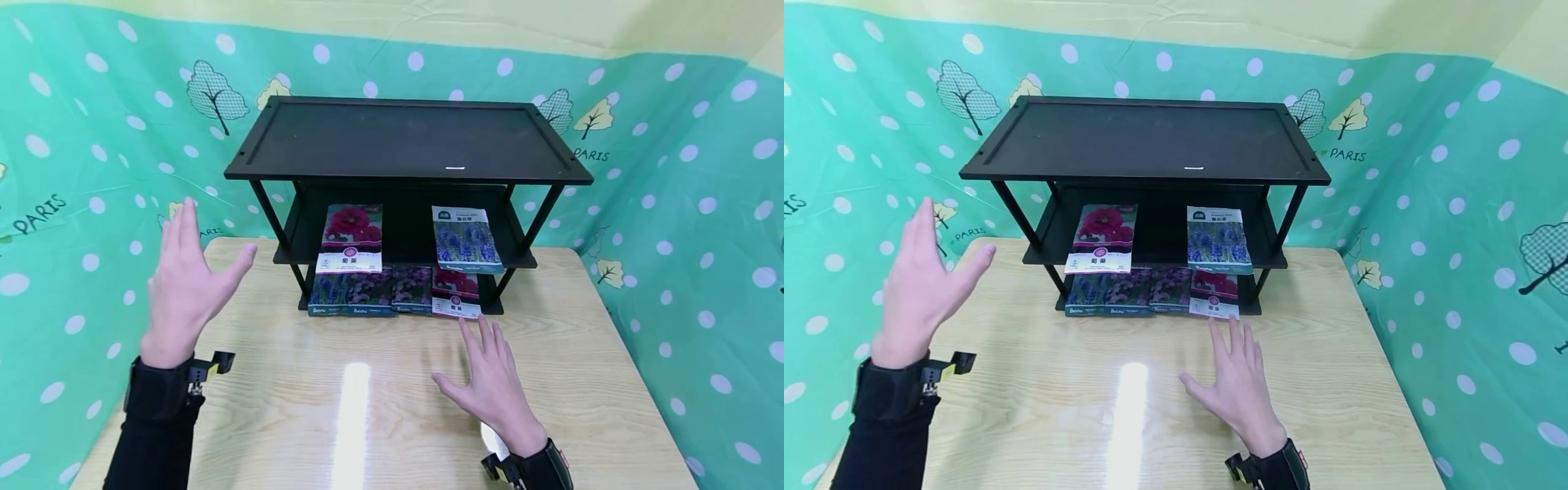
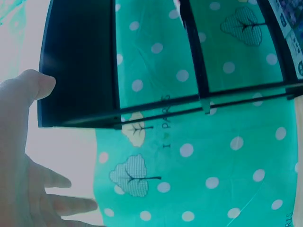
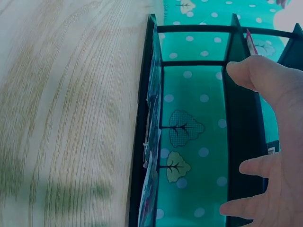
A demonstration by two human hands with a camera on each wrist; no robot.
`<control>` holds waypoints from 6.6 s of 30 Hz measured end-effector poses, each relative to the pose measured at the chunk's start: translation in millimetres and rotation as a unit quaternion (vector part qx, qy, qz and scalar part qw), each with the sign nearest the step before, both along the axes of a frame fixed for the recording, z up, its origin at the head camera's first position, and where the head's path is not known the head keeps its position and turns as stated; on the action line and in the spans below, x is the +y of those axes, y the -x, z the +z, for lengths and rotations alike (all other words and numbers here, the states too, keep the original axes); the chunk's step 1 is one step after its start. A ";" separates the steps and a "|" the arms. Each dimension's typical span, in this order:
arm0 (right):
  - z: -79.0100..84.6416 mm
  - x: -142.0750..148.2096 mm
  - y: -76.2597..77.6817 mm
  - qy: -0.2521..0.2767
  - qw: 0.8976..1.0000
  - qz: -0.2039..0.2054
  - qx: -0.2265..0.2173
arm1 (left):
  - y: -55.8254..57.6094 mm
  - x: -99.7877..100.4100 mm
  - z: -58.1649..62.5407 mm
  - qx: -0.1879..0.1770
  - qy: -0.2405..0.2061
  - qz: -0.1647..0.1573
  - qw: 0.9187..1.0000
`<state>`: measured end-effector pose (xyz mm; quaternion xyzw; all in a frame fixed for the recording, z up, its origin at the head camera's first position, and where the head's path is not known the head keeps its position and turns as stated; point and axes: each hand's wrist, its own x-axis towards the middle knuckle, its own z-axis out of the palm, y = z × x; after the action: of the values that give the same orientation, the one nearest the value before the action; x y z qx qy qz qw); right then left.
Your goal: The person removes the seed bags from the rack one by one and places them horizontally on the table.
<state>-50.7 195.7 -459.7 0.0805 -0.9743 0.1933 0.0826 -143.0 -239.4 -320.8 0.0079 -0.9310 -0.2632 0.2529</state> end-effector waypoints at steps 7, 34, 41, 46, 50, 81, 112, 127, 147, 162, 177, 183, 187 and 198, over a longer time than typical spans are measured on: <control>-4.7 1.9 -0.8 0.009 1.000 -0.004 -0.002 | 19.8 -4.7 -7.6 -0.091 -0.028 -0.020 0.995; -0.6 25.4 -18.5 -0.039 0.998 0.007 -0.051 | 63.6 29.1 -50.6 -0.115 0.046 -0.078 0.989; 8.2 36.2 -20.5 -0.055 0.995 0.011 -0.077 | 67.0 29.2 -53.8 -0.099 0.032 -0.072 0.992; 12.9 40.5 -21.5 -0.039 0.994 0.017 -0.097 | 69.2 29.8 -55.9 -0.078 0.022 -0.064 0.995; 19.7 43.2 -21.4 -0.025 0.994 0.029 -0.101 | 69.3 29.5 -53.6 -0.083 0.003 -0.083 0.993; 104.8 79.5 -7.9 0.077 0.963 0.136 -0.220 | 70.7 24.2 -47.6 -0.142 -0.009 -0.119 0.983; 167.5 102.6 76.4 0.116 0.983 0.061 -0.126 | 70.6 22.4 -46.3 -0.155 -0.043 -0.130 0.978; 172.2 96.6 107.9 0.082 0.985 0.013 -0.151 | 71.8 22.1 -43.2 -0.169 -0.047 -0.125 0.977; 153.1 91.0 128.3 0.088 0.967 0.010 -0.240 | 71.6 21.6 -43.9 -0.158 -0.042 -0.132 0.978; 152.7 86.5 139.8 0.079 0.960 -0.001 -0.269 | 72.0 24.1 -45.2 -0.152 -0.026 -0.122 0.980; 150.2 85.9 144.9 0.169 0.931 -0.007 -0.324 | 72.7 24.2 -43.1 -0.163 -0.015 -0.126 0.978; 150.2 89.6 142.9 0.233 0.906 -0.010 -0.353 | 72.0 23.4 -41.8 -0.165 -0.017 -0.123 0.978; 150.5 94.2 140.7 0.253 0.901 -0.010 -0.354 | 71.4 23.6 -40.8 -0.170 -0.018 -0.121 0.978; 152.8 105.8 133.6 0.272 0.902 -0.001 -0.335 | 69.1 24.3 -40.9 -0.169 -0.028 -0.118 0.978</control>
<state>-184.2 301.5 -306.8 -0.0158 -0.8540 0.4666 -0.2297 -212.1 -215.1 -361.7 -0.0506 -0.9467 -0.3125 0.0590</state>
